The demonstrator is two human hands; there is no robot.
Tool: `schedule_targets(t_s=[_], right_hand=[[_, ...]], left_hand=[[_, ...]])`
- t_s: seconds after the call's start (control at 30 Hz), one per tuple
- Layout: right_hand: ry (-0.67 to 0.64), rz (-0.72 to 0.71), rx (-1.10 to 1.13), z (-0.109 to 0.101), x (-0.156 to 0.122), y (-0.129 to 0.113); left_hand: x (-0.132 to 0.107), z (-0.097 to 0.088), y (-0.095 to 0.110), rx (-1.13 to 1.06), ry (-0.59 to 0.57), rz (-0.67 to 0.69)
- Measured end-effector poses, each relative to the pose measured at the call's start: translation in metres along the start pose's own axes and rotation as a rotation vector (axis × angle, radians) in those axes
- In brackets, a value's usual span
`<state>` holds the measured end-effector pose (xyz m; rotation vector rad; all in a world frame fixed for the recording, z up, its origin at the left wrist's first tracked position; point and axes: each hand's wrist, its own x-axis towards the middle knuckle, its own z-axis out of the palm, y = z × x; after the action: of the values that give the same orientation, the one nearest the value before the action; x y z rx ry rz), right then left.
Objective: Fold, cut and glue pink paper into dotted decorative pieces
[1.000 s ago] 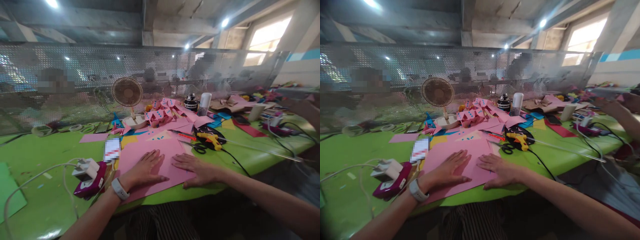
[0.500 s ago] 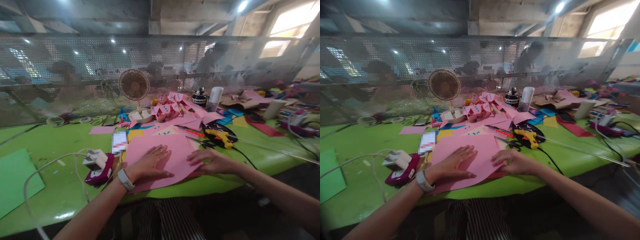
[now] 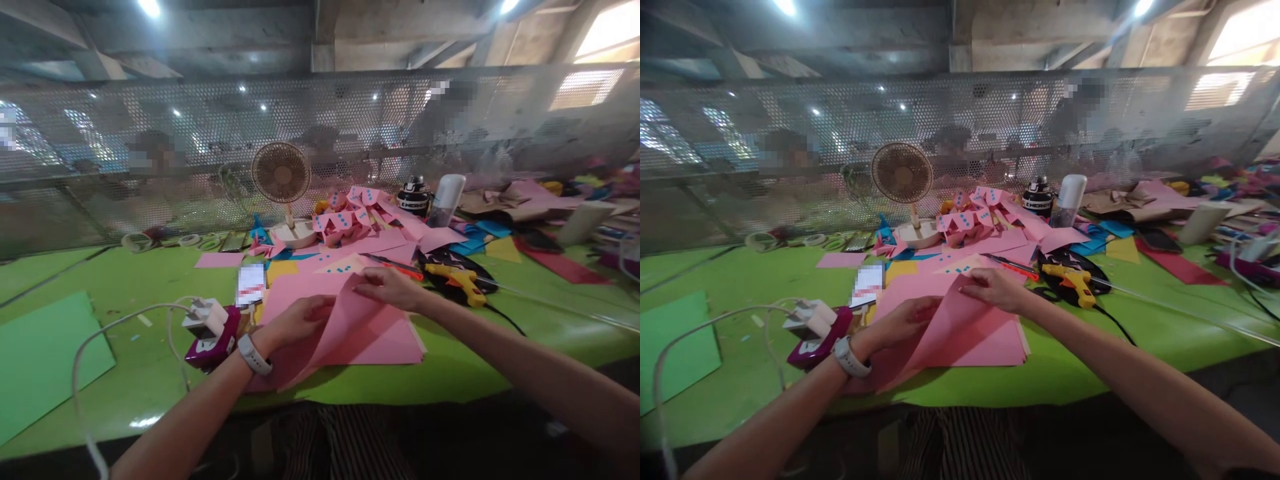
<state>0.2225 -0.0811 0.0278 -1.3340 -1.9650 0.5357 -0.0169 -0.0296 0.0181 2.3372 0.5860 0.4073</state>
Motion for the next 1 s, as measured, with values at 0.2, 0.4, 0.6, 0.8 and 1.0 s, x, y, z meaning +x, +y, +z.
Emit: schedule_targets(t_s=[0.2,0.4,0.6,0.8,1.0], right_hand=[[-0.042,-0.067,-0.279,0.021,0.043,0.006],[-0.069,-0.072,-0.309,0.035,0.059,0.016],[0.121,-0.248,-0.375,0.022,0.035,0.017],[-0.125,-0.307,-0.443,0.017,-0.013,0.017],[-0.281,-0.218,-0.454,0.027,-0.02,0.019]], left_hand=[[0.001,-0.006,0.006,0.146,0.499,-0.107],[-0.014,-0.011,0.022,0.407,0.094,0.159],[-0.021,0.002,0.016,0.505,-0.114,0.091],[-0.021,0.002,0.019,0.485,-0.148,0.008],[-0.018,-0.005,0.02,0.376,-0.132,-0.064]])
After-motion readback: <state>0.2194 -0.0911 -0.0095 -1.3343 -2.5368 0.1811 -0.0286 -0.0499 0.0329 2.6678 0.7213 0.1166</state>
